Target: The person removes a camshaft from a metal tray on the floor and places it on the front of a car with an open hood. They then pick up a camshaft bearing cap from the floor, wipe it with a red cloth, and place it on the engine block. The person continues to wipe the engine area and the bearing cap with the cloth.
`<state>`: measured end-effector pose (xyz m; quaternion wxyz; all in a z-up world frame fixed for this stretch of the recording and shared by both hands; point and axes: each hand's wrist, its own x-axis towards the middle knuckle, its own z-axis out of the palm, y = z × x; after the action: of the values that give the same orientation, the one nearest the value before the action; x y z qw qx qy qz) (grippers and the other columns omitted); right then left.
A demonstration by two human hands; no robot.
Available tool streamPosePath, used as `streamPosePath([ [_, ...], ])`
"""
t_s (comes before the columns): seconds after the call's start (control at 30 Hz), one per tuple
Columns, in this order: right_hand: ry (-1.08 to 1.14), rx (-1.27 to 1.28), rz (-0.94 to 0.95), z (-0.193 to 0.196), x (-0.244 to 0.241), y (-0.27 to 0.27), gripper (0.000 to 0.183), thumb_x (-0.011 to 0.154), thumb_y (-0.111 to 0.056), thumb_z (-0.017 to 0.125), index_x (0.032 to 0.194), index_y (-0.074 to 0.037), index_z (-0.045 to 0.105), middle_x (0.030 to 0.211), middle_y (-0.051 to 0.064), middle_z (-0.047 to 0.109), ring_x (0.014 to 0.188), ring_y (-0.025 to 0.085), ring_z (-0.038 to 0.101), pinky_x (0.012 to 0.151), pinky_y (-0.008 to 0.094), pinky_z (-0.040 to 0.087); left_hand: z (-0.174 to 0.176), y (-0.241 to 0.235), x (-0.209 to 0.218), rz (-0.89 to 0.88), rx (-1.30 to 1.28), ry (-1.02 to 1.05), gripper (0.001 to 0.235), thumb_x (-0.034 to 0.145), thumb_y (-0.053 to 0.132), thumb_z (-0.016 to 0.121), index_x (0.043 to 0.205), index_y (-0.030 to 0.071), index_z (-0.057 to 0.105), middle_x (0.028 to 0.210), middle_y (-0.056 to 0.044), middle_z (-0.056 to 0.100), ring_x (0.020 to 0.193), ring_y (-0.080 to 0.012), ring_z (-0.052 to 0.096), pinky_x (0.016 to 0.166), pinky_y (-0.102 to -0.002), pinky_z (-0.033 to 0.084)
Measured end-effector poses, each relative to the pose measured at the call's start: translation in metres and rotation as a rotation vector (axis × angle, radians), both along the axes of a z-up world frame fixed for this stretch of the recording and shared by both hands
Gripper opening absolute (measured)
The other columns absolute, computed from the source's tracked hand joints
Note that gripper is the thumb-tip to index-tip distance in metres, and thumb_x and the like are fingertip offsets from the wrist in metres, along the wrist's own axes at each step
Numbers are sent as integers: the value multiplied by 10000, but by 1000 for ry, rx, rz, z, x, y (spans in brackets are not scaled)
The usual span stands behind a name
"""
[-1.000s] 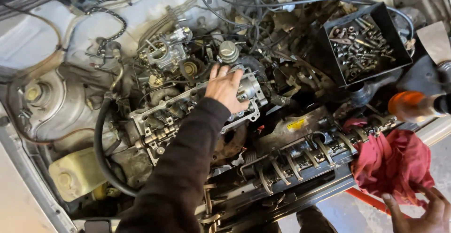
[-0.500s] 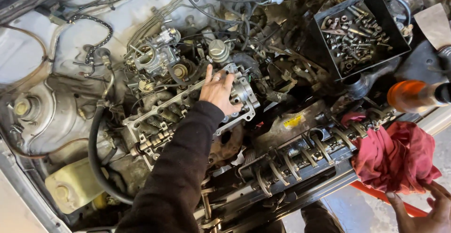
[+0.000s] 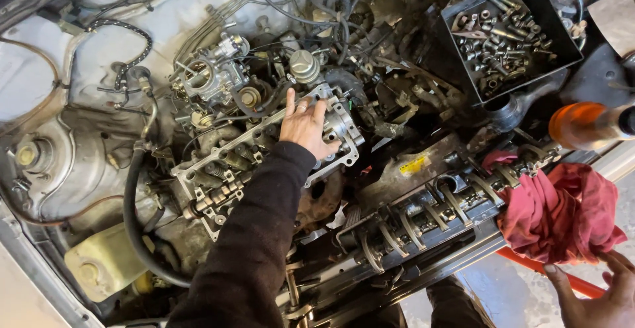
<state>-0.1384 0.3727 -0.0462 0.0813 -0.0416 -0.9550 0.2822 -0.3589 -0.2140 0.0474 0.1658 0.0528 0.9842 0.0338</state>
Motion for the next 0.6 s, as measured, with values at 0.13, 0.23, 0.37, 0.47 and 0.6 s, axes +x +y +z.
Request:
streamPosePath([
  [0.13, -6, -14, -12, 0, 2, 1, 744, 866, -282, 894, 1327, 111, 461, 1390, 251, 528, 1267, 308, 574, 1082, 421, 461, -9, -2, 3, -9, 35, 128, 984, 665, 543, 846, 1358, -9, 419, 1147, -221, 717, 1370, -396, 491, 1241, -571, -59],
  [0.23, -23, -2, -22, 0, 4, 2, 745, 880, -294, 896, 1330, 111, 462, 1365, 243, 537, 1256, 302, 577, 1084, 416, 462, 5, 2, -1, -17, 4, 59, 1028, 657, 549, 855, 1382, -19, 397, 1134, -222, 713, 1366, -408, 479, 1226, -579, -65],
  [0.37, -24, -23, -15, 2, 7, 2, 748, 902, -306, 887, 1350, 110, 457, 1373, 237, 538, 1268, 294, 574, 1104, 413, 453, 10, 7, 0, 16, -54, -67, 1000, 726, 545, 829, 1433, -5, 385, 1104, -202, 726, 1386, -403, 472, 1247, -590, -76],
  [0.47, -30, -22, -15, 4, 6, 1, 756, 902, -306, 881, 1364, 113, 454, 1382, 240, 537, 1281, 298, 571, 1119, 423, 441, 7, 5, 3, 1, -49, -13, 991, 743, 536, 819, 1468, 6, 400, 1152, -175, 721, 1363, -402, 491, 1248, -600, -66],
  [0.6, -36, -70, -41, 8, 5, 0, 766, 881, -306, 880, 1368, 105, 455, 1391, 237, 533, 1287, 306, 564, 1131, 434, 434, 11, 8, 3, -20, -60, 26, 1036, 720, 574, 820, 1480, 12, 399, 1223, -175, 686, 1368, -390, 471, 1222, -604, -66],
])
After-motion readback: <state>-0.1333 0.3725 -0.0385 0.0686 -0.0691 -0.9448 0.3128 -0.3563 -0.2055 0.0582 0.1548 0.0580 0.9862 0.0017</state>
